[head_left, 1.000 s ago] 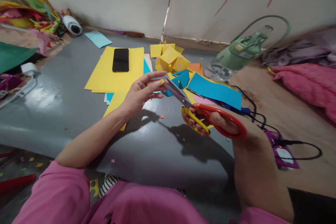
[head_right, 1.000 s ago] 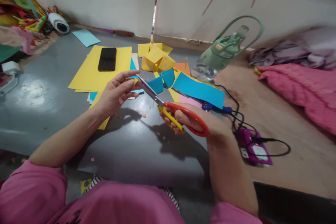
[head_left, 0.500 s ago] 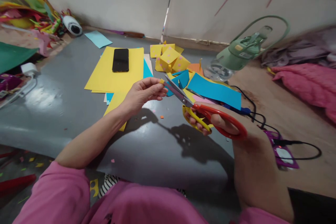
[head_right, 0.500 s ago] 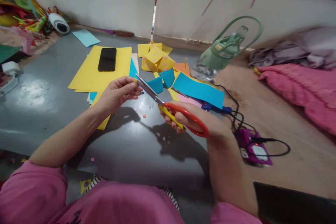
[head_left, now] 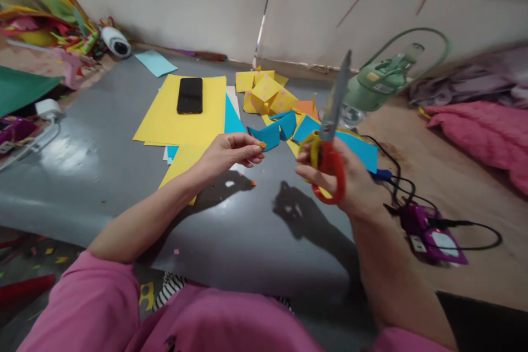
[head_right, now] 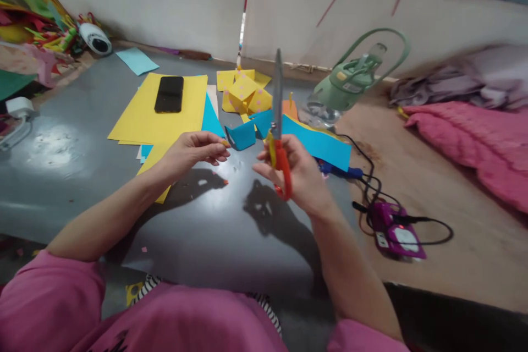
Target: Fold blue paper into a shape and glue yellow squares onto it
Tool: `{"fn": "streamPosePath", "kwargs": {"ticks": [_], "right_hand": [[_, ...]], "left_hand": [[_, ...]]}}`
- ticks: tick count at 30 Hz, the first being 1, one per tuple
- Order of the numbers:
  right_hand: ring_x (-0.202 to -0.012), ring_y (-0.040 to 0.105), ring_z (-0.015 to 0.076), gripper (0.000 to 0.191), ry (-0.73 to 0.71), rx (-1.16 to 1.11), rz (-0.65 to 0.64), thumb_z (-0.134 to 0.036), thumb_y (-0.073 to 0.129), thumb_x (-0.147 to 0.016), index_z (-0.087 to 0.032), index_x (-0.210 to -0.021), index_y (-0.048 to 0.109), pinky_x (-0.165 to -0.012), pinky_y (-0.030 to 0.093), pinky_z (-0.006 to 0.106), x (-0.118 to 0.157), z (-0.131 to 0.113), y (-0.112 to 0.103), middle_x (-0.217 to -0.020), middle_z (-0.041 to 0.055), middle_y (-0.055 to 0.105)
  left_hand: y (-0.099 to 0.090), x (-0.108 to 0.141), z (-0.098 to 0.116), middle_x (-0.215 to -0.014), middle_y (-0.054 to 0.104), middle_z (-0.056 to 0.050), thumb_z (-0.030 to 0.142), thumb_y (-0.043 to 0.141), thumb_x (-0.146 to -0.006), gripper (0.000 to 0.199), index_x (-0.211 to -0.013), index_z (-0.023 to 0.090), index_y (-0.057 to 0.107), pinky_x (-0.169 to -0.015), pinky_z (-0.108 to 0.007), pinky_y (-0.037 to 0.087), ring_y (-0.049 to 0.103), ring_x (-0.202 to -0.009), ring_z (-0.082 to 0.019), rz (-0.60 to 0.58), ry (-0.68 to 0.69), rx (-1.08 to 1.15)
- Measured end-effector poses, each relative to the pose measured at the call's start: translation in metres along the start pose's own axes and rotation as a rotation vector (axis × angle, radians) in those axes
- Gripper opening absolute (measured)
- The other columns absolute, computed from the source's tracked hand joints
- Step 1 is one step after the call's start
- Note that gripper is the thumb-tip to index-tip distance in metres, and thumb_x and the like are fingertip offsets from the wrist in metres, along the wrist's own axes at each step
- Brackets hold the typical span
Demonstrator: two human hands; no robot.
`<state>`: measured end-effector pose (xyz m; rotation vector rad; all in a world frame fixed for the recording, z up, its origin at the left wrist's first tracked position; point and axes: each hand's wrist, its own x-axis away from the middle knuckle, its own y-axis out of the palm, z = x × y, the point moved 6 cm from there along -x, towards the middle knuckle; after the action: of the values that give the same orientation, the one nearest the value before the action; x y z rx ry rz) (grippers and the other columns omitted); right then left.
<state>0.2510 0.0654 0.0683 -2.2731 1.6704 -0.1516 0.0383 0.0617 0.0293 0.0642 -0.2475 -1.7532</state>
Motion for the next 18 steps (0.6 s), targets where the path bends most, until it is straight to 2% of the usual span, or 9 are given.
{"fn": "streamPosePath", "kwargs": {"ticks": [2, 5, 11, 18], "right_hand": [[-0.081, 0.067, 0.0188, 0.049, -0.022, -0.041, -0.003, -0.049, 0.088, -0.068, -0.026, -0.094, 0.053, -0.072, 0.056, 0.033, 0.0, 0.003, 0.018, -0.089, 0.0007, 0.067], [-0.082, 0.065, 0.0175, 0.048, -0.046, -0.046, 0.006, -0.045, 0.087, -0.071, -0.027, -0.097, 0.052, -0.074, 0.054, 0.032, 0.003, 0.007, 0.03, -0.094, 0.0002, 0.068], [-0.078, 0.06, 0.0171, 0.042, -0.075, 0.142, -0.017, -0.043, 0.083, -0.072, -0.026, -0.094, 0.052, -0.069, 0.047, 0.032, 0.008, 0.006, 0.035, -0.094, 0.0005, 0.065], [-0.069, 0.056, 0.0145, 0.034, -0.048, 0.258, -0.075, -0.025, 0.074, -0.07, -0.025, -0.096, 0.052, -0.062, 0.043, 0.029, 0.007, 0.007, 0.043, -0.085, -0.0023, 0.063]], "left_hand": [[0.006, 0.003, -0.004, -0.076, 0.076, -0.003, 0.035, 0.08, -0.077, 0.023, -0.084, 0.015, 0.074, -0.066, -0.023, 0.054, 0.07, -0.07, -0.012, -0.036, -0.018, -0.09], [0.014, 0.008, -0.009, -0.074, 0.075, -0.002, 0.033, 0.076, -0.079, 0.019, -0.084, 0.015, 0.074, -0.067, -0.025, 0.054, 0.069, -0.069, -0.013, -0.082, -0.029, -0.244], [0.024, 0.014, -0.013, -0.071, 0.072, -0.002, 0.025, 0.067, -0.081, 0.012, -0.082, 0.016, 0.075, -0.067, -0.027, 0.05, 0.065, -0.066, -0.013, -0.118, 0.008, -0.475], [0.026, 0.015, -0.013, -0.079, 0.074, -0.003, 0.022, 0.066, -0.08, 0.011, -0.082, 0.017, 0.075, -0.072, -0.028, 0.052, 0.065, -0.073, -0.015, -0.126, 0.102, -0.6]]}}
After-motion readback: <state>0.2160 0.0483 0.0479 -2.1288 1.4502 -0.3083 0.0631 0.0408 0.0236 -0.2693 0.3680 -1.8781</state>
